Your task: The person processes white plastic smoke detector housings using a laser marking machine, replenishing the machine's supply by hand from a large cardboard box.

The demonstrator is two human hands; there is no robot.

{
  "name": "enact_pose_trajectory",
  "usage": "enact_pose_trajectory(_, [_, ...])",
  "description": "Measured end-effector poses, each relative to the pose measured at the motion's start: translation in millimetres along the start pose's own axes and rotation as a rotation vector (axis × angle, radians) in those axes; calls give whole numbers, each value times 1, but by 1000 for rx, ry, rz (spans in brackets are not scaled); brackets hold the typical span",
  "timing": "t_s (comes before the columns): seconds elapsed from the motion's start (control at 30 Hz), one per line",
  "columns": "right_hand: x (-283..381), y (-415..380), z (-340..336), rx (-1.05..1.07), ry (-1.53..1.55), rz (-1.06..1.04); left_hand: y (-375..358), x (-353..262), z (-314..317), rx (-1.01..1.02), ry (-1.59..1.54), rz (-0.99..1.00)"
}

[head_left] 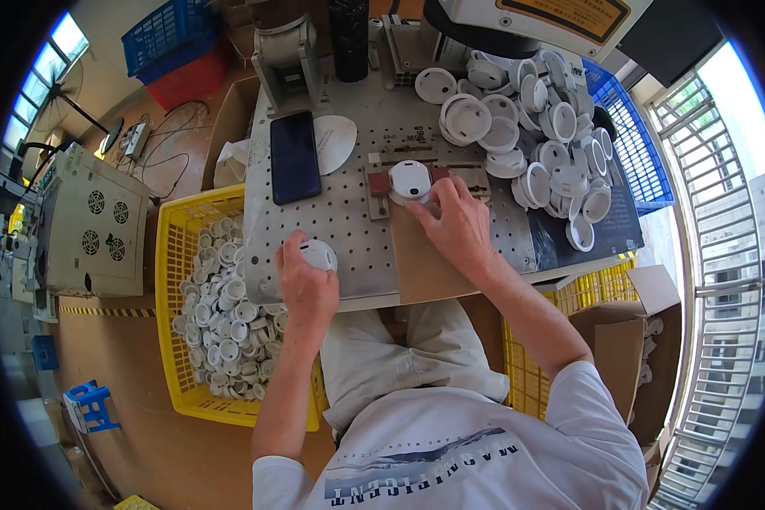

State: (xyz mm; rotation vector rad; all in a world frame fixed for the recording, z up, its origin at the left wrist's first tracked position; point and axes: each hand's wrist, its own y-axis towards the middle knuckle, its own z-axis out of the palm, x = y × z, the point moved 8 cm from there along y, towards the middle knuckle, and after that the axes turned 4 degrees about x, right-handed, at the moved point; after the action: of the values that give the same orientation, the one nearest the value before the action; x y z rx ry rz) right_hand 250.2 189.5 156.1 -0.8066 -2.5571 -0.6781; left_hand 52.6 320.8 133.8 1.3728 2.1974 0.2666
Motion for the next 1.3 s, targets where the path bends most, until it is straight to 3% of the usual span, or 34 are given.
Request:
enact_pose_trajectory(0.07, [-12,-3,6,13,3,78,0,0,1,-3,-23,10])
enact_pose_trajectory(0.23, [-14,-3,4,-61,18,41,-3,4,-2,-6,-86,2])
enact_pose_trajectory(0.33, [-16,-4,4,-58,35,47,-20,25,-26,-71,-210,-143])
enact_pose_trajectory(0.43, [-18,-5,4,-58,50,42,-53,84,-79,-190,-106,-364])
enact_pose_trajectory(0.5, [-19,-5,5,-54,56,50,-88,159,-98,-206,-6,-544])
enact_pose_trajectory(0.53, [-19,-4,6,-49,53,50,-98,180,-103,-207,1,-538])
enact_pose_trajectory(0.6, [-20,-4,5,-48,62,53,-109,200,-122,-300,299,-587])
enact_pose_trajectory(0.67, [-20,-5,5,-49,68,61,-100,204,-117,-284,261,-553])
enact_pose_trajectory(0.73, [-20,-6,5,-53,56,60,-73,183,-105,-243,134,-487])
enact_pose_trajectory(0.8, [-21,-7,6,-53,68,44,-23,122,-74,-171,35,-360])
enact_pose_trajectory(0.93, [-23,-4,-23,8,181,-63,59,-9,-4,-29,-61,20])
enact_pose_trajectory(1.0, [-28,10,-54,-47,53,-96,89,-69,26,35,-33,201])
enact_pose_trajectory(1.07, [-34,29,-71,-104,-68,-125,110,-95,66,74,11,230])
enact_pose_trajectory(1.13, [-47,49,-64,32,-378,-81,117,-111,93,158,18,243])
enact_pose_trajectory(1.3, [-52,65,-50,144,-567,-163,99,-129,108,399,172,269])
